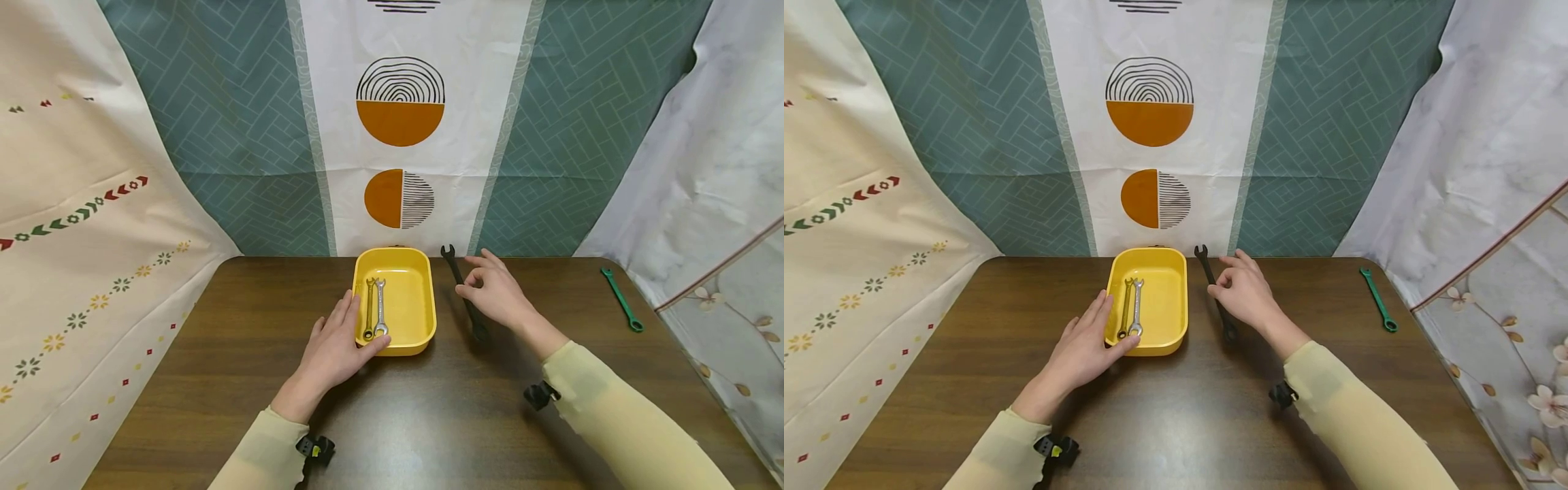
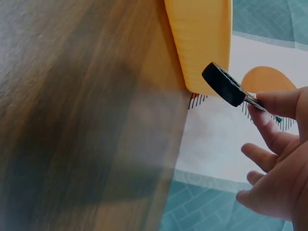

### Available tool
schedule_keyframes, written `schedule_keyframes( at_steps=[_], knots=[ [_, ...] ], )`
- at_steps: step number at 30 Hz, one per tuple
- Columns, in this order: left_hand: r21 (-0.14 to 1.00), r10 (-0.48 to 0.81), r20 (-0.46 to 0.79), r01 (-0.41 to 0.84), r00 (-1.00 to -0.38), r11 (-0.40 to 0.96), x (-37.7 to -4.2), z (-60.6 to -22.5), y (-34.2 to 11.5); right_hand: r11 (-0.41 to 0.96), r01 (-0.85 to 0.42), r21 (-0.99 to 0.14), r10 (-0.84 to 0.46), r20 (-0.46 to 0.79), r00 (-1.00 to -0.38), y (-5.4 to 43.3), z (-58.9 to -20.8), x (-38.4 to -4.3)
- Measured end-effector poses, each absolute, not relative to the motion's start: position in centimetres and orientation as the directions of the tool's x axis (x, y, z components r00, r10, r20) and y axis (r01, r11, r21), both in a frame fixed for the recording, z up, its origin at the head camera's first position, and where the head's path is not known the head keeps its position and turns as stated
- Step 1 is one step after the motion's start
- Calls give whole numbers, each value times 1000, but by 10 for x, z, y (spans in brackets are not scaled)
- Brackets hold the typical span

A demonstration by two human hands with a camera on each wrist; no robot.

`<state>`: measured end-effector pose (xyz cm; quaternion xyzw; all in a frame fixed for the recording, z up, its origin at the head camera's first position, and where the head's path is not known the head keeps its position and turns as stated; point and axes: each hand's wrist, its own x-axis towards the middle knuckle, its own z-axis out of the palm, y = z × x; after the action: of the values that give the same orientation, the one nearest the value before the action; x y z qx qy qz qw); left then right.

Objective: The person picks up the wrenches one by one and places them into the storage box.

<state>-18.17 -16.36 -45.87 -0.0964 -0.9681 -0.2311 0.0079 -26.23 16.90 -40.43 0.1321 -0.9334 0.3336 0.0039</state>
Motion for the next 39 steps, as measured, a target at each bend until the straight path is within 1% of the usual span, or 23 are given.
schedule_keyframes(
  at_steps=[12,21,29,39],
  knots=[
    [447,181,58,188,-982,875,-181,-459,-163,702,-255,-665,-252,103,-962,152,-395,-267],
    [446,176,58,184,-983,876,-182,-458,-163,673,-238,-701,-219,119,-968,134,-391,-270],
    [453,173,43,174,-984,874,-182,-458,-163,648,-247,-720,-231,123,-965,120,-391,-272],
    [442,176,56,182,-983,878,-183,-458,-163,627,-219,-747,-229,92,-969,105,-395,-274]
  ],
)
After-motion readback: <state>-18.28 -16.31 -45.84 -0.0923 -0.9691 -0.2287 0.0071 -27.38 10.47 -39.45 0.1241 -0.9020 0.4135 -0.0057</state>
